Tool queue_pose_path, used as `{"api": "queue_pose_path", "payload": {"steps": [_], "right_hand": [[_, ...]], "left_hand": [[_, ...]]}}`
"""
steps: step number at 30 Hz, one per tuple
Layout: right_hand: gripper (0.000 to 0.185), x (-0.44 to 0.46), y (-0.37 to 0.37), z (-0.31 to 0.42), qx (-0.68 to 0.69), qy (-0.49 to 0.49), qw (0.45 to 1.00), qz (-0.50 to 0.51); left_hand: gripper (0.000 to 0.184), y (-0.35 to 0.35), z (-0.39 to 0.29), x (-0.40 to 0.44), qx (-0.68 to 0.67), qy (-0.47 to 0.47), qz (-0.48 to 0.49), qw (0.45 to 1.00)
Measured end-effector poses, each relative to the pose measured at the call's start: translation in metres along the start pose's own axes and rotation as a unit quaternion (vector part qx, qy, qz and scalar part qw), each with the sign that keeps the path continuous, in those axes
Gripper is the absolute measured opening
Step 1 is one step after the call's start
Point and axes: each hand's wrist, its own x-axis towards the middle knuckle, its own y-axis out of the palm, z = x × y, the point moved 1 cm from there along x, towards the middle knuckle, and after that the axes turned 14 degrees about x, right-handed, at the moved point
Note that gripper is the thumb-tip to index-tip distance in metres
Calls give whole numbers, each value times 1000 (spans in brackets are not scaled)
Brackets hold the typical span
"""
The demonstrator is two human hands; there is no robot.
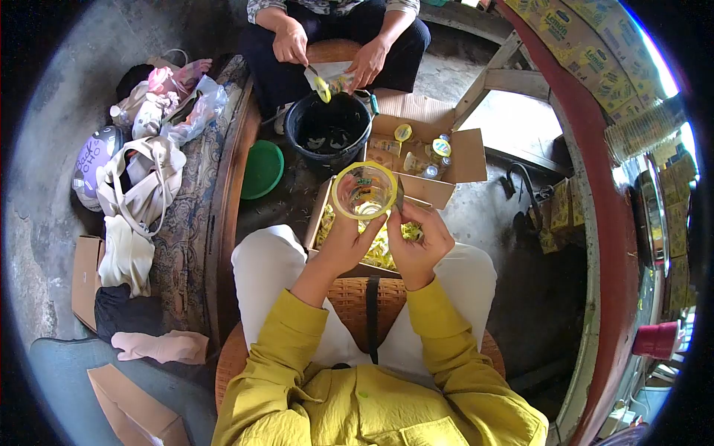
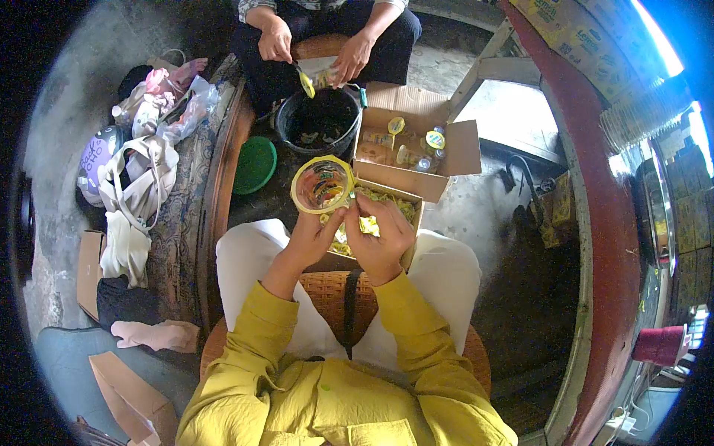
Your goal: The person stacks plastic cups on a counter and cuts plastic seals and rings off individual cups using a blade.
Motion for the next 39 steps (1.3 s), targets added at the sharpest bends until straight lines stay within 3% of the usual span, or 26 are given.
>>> {"api": "queue_pose_path", "payload": {"steps": [2, 5, 11, 20, 23, 29, 39], "right_hand": [[16, 0, 0, 0, -6, -2, 1000, -3], [16, 0, 0, 1, -12, -2, 1000, -11], [19, 5, -5, -1, -14, -1, 1000, -11], [19, 9, -11, -6, 20, 17, 1000, 1], [19, 10, -13, -7, 46, 30, 998, 5], [18, 11, -16, -9, 60, 34, 997, 21], [18, 14, -21, -11, 71, 37, 996, 46]], "left_hand": [[67, 1, -2, 0, -37, -12, -2, 999], [63, 2, -1, 0, 32, 23, -12, 999], [41, 0, -6, 1, 17, 15, 28, 999], [48, -3, -10, 1, -46, 11, 27, 999], [53, -8, -5, 3, 8, 47, 92, 995], [61, -9, -6, 2, -57, 10, 97, 994], [70, -12, -5, 2, -149, 25, 123, 981]]}}
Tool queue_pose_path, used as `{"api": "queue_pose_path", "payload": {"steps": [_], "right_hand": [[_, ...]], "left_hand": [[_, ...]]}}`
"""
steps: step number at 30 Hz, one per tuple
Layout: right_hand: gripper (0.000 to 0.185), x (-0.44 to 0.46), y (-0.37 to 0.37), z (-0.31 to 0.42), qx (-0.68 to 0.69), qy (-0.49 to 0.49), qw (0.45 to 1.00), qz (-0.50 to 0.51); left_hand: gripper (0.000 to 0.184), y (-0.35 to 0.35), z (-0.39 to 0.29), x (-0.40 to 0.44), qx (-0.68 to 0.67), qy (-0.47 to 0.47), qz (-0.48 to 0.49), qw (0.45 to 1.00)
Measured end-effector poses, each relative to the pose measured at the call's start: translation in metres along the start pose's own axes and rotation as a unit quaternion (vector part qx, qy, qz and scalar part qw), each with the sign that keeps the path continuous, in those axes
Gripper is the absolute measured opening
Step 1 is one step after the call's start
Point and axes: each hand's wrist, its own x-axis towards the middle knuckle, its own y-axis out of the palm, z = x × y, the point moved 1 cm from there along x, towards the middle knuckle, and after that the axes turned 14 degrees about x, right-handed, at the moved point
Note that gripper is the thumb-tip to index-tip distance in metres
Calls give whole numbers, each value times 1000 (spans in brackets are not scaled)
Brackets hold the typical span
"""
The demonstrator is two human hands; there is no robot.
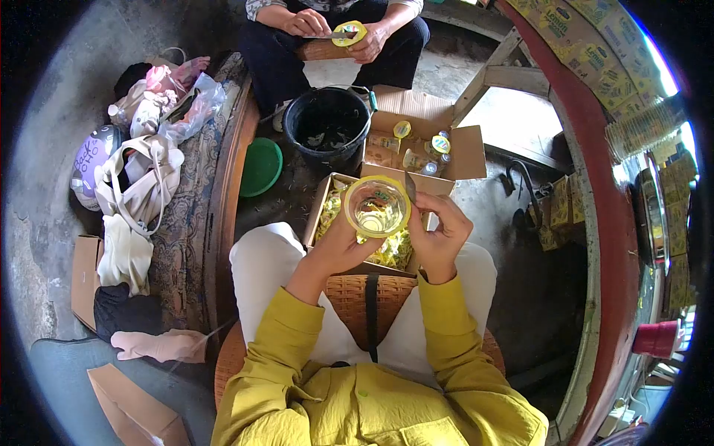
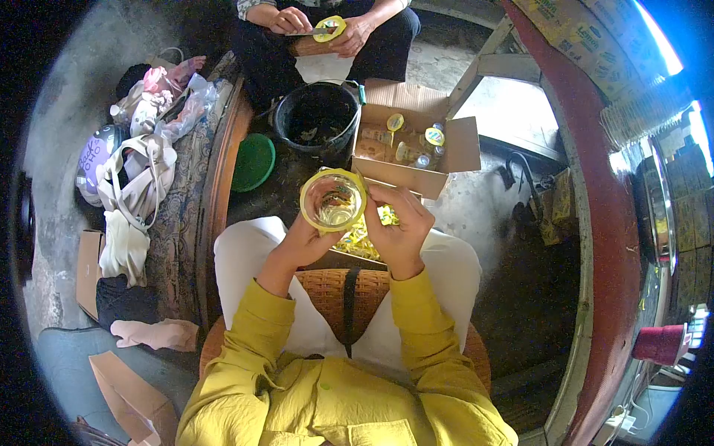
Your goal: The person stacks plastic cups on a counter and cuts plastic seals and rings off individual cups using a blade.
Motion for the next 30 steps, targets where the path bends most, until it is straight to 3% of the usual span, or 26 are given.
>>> {"api": "queue_pose_path", "payload": {"steps": [5, 8, 14, 22, 30], "right_hand": [[18, 1, 2, 4, 0, 10, 1000, -2], [18, 0, 3, 4, -3, 15, 1000, -9], [17, 0, 4, 3, -12, 7, 1000, -12], [15, -3, 9, 4, -6, 18, 999, -47], [18, -8, 9, 0, -9, 15, 1000, -19]], "left_hand": [[73, -1, 0, 1, -9, 10, 1, 1000], [63, 3, -5, 3, -26, -13, -49, 998], [73, 2, 2, 2, -19, -13, -5, 1000], [71, 2, 10, 1, 12, -13, -21, 1000], [71, -1, 8, 1, -6, -27, -36, 999]]}}
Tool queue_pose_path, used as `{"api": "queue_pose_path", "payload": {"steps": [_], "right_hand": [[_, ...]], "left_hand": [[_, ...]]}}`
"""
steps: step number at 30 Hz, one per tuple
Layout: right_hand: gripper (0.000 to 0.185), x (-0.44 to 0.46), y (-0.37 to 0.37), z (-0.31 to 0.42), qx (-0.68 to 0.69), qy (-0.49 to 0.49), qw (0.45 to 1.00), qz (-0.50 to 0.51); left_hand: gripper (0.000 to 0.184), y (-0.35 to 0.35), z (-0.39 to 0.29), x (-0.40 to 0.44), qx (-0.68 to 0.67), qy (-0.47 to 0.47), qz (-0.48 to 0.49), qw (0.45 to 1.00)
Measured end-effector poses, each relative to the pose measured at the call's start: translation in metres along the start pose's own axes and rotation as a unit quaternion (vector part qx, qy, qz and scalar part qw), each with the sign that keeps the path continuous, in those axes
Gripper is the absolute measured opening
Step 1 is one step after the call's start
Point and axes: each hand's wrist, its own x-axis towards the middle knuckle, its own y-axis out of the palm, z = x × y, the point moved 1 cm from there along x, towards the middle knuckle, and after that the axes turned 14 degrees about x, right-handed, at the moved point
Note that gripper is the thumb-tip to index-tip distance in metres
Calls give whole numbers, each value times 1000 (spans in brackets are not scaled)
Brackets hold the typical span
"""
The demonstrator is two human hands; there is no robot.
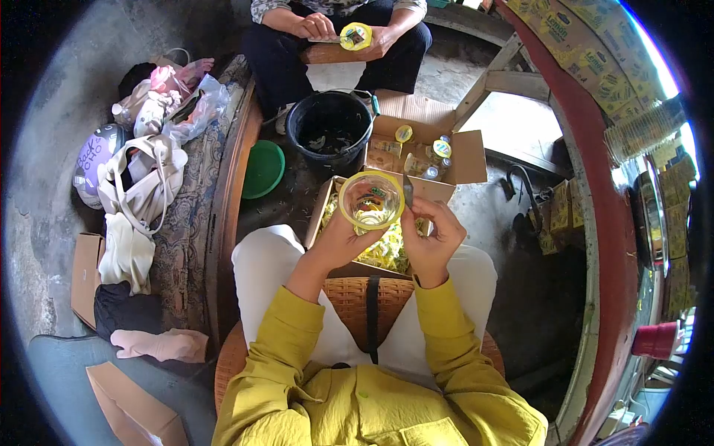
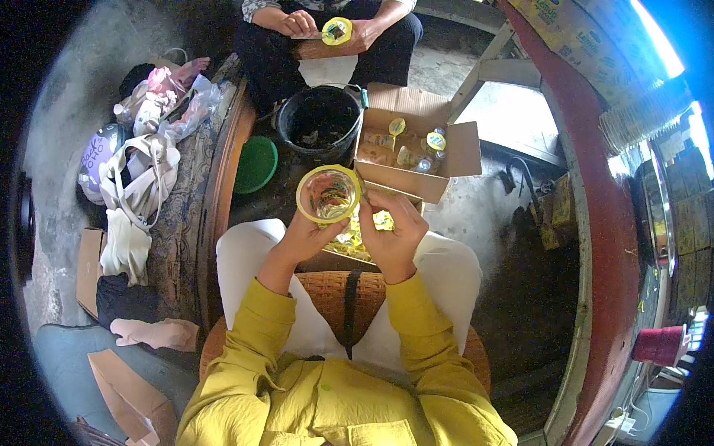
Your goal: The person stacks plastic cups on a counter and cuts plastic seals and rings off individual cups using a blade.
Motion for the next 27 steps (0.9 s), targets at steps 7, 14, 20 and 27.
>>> {"api": "queue_pose_path", "payload": {"steps": [7, 14, 20, 27], "right_hand": [[19, 1, 0, 3, -17, -11, 1000, -16], [19, 4, -1, 6, -13, -3, 1000, -7], [19, 7, -6, 2, 9, -2, 1000, 28], [18, 4, -3, 1, 34, 11, 999, 4]], "left_hand": [[73, 2, 8, -2, 40, 30, 12, 999], [70, 0, 4, 0, 25, 35, 42, 998], [72, 1, 6, -5, -55, 17, 69, 996], [73, 2, -2, -5, -102, -7, 37, 994]]}}
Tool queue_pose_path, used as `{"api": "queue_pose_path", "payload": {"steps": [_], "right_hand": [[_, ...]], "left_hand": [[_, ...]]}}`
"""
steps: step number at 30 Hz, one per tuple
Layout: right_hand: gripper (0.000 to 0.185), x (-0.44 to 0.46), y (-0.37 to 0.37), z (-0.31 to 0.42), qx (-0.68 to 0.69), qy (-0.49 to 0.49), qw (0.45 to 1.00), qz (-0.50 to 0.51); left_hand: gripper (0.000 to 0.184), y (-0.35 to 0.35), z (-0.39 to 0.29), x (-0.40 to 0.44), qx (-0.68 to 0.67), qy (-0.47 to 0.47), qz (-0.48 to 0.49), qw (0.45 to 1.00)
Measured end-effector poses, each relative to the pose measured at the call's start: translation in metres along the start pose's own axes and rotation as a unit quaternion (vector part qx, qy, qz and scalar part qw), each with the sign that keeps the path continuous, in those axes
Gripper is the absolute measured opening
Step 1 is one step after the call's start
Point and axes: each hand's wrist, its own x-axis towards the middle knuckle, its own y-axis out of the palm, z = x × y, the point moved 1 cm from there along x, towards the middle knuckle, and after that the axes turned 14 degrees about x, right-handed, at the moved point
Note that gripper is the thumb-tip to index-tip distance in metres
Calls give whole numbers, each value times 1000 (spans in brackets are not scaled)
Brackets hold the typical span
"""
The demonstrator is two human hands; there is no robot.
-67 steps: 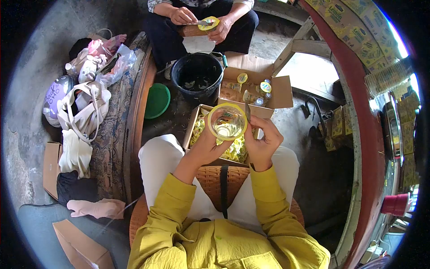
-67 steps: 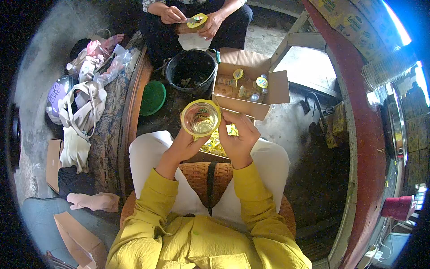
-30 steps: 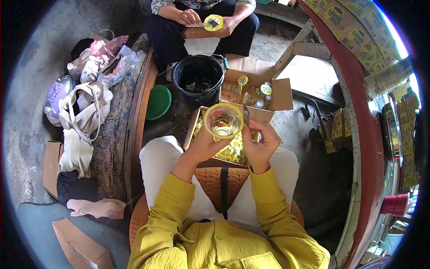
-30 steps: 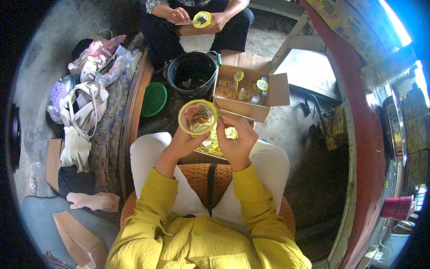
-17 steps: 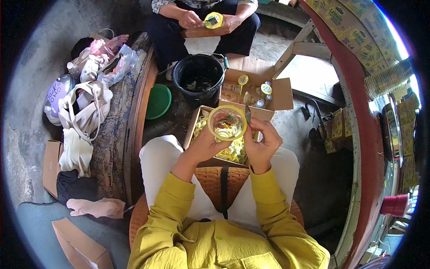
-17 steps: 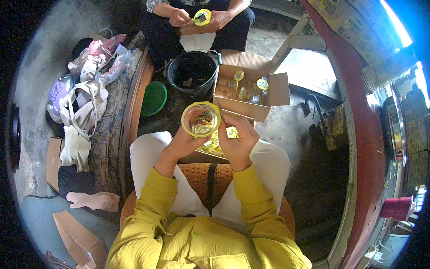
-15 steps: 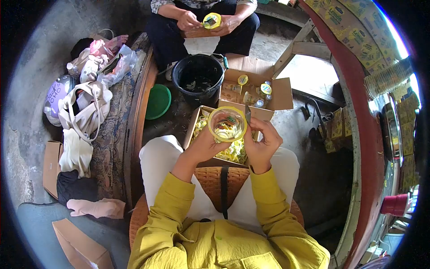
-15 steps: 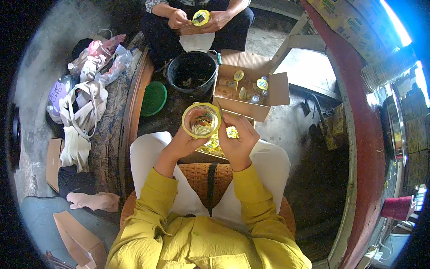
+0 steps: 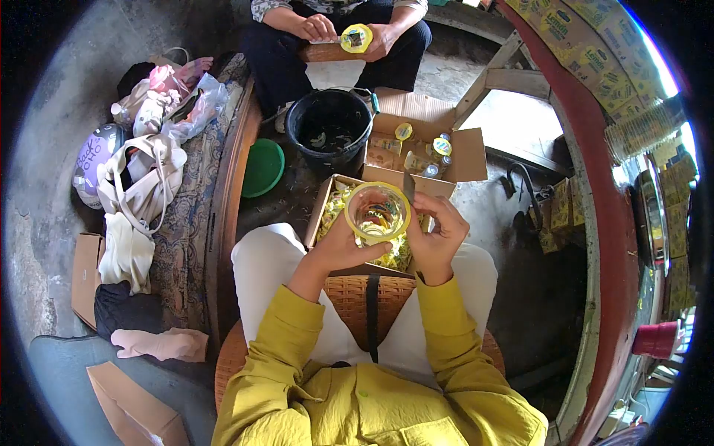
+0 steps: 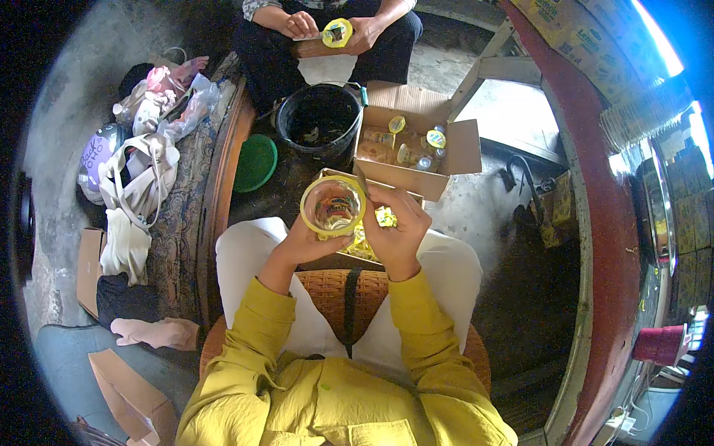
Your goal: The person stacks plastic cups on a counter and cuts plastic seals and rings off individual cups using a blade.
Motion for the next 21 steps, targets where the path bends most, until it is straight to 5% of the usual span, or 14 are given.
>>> {"api": "queue_pose_path", "payload": {"steps": [2, 21], "right_hand": [[18, -1, 2, 1, 0, 1, 1000, -10], [19, -4, 9, 5, -80, -47, 996, -12]], "left_hand": [[71, 2, -6, 3, -43, -54, -6, 998], [62, 7, -1, 9, -70, -2, -70, 995]]}}
